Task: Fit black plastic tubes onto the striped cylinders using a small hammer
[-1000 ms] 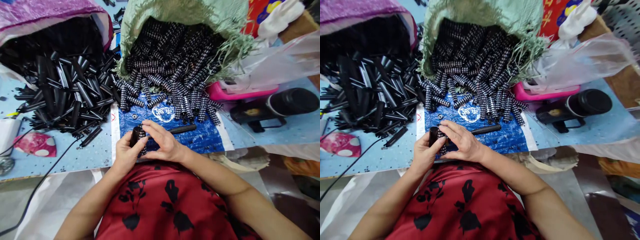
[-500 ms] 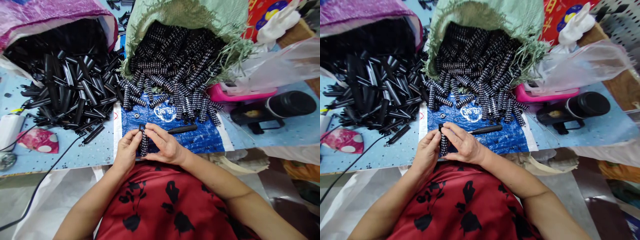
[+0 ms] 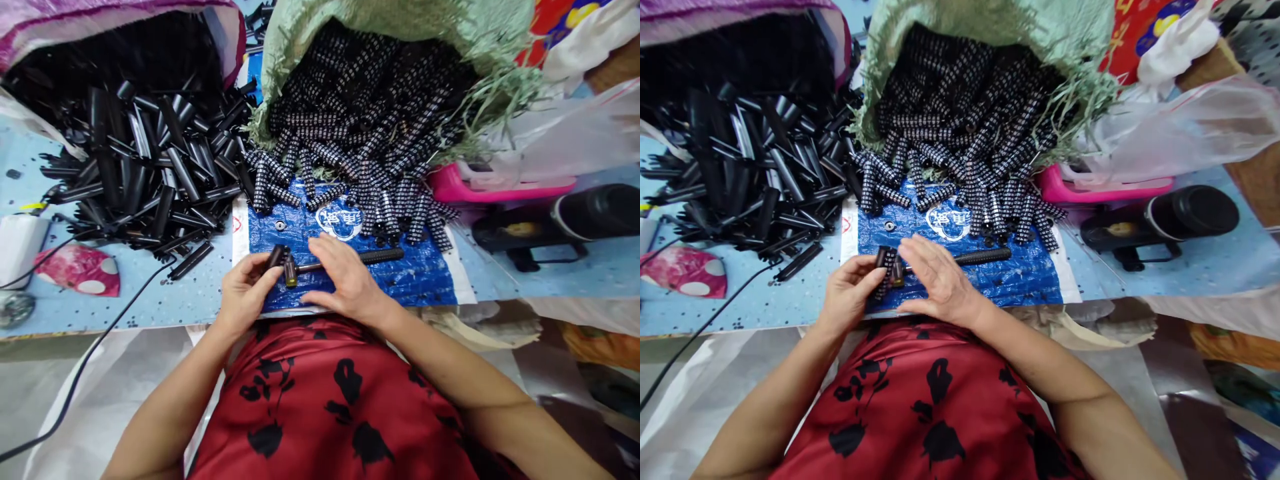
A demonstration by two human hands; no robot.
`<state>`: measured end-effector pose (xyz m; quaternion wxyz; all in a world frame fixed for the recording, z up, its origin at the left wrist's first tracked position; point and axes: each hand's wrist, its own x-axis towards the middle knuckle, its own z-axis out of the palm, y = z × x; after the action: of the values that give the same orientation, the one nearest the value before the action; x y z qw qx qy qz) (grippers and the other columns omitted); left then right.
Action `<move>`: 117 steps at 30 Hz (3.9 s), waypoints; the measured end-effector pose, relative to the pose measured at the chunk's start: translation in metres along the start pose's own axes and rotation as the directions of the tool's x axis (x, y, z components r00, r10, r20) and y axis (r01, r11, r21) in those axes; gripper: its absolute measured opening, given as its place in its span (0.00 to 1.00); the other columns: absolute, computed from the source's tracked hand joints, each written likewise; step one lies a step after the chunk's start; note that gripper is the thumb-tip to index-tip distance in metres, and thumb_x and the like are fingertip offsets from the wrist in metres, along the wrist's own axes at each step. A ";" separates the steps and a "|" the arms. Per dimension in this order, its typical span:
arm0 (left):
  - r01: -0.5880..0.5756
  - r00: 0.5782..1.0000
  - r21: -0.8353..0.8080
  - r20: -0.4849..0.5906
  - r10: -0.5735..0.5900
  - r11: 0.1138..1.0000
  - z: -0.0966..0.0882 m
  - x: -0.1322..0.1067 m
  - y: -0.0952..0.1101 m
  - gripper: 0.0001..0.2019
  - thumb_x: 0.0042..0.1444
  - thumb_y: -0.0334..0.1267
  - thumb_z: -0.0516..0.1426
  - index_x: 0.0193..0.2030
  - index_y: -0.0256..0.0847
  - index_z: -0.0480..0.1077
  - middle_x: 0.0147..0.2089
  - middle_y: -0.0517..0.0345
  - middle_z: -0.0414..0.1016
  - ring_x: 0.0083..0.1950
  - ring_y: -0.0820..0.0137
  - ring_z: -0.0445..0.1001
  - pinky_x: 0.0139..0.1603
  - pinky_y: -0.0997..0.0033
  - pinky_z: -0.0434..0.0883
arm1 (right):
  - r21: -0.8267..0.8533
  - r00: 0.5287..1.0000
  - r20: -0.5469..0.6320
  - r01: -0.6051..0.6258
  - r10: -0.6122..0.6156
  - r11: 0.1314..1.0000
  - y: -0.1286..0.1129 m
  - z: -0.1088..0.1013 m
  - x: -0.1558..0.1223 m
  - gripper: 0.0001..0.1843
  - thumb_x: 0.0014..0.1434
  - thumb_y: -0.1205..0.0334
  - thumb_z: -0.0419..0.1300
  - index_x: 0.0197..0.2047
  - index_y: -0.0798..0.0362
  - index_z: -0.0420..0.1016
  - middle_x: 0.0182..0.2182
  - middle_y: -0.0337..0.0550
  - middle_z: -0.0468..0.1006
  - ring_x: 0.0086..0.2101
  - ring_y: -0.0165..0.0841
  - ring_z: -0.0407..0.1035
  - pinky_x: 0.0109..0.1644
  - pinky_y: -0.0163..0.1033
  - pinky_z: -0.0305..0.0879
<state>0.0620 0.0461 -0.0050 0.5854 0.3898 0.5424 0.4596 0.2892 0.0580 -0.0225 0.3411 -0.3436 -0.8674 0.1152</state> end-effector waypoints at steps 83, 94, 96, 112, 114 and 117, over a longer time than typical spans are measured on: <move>0.251 0.968 -0.175 0.070 -0.242 0.952 0.012 -0.016 0.020 0.18 0.54 0.45 0.68 0.44 0.39 0.68 0.30 0.62 0.74 0.21 0.79 0.62 0.23 0.79 0.60 | 0.887 0.422 0.443 -0.336 0.791 -0.318 0.012 -0.010 0.057 0.36 0.26 0.43 0.84 0.29 0.54 0.72 0.25 0.30 0.68 0.26 0.22 0.59 0.30 0.31 0.60; 0.145 0.989 -0.190 -0.009 -0.150 0.971 0.022 -0.006 0.018 0.10 0.59 0.42 0.63 0.42 0.41 0.68 0.31 0.63 0.75 0.21 0.79 0.62 0.25 0.79 0.61 | 0.851 0.420 0.512 -0.369 0.750 -0.374 -0.003 -0.003 0.055 0.37 0.48 0.26 0.69 0.40 0.54 0.72 0.25 0.32 0.69 0.21 0.23 0.60 0.24 0.32 0.58; 0.115 0.993 -0.138 -0.006 -0.117 0.984 0.023 -0.003 0.017 0.11 0.61 0.44 0.63 0.39 0.41 0.68 0.30 0.63 0.73 0.21 0.80 0.61 0.24 0.80 0.59 | 0.863 0.475 0.488 -0.389 0.733 -0.322 -0.006 -0.002 0.055 0.36 0.52 0.26 0.67 0.43 0.52 0.72 0.22 0.29 0.65 0.18 0.22 0.54 0.21 0.31 0.52; -0.088 0.995 0.175 -0.034 0.095 0.981 0.032 0.002 0.020 0.16 0.50 0.48 0.72 0.36 0.37 0.79 0.31 0.58 0.77 0.30 0.73 0.69 0.33 0.75 0.70 | 0.441 0.992 -0.057 -0.078 0.115 0.894 0.005 0.002 0.035 0.65 0.53 0.35 0.72 0.81 0.45 0.39 0.78 0.57 0.42 0.76 0.51 0.41 0.75 0.59 0.56; -0.066 0.998 0.157 -0.008 0.068 0.985 0.029 -0.001 0.020 0.19 0.49 0.51 0.72 0.37 0.37 0.79 0.31 0.58 0.77 0.30 0.73 0.69 0.33 0.74 0.70 | 0.301 0.997 -0.057 0.069 -0.054 0.951 0.010 -0.002 0.030 0.58 0.63 0.43 0.68 0.81 0.47 0.35 0.76 0.60 0.50 0.75 0.47 0.48 0.75 0.57 0.58; -0.063 0.998 0.144 -0.004 0.064 0.988 0.030 -0.003 0.019 0.22 0.60 0.59 0.63 0.38 0.38 0.77 0.26 0.61 0.71 0.26 0.75 0.64 0.30 0.75 0.66 | 0.198 0.991 -0.105 0.105 -0.085 0.975 0.007 -0.005 0.028 0.55 0.65 0.43 0.66 0.81 0.55 0.39 0.70 0.64 0.62 0.71 0.45 0.57 0.72 0.53 0.64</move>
<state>0.0899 0.0496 0.0174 0.5384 0.4458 0.5639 0.4397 0.2808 0.0820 -0.0073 0.4208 -0.2702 -0.8491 0.1702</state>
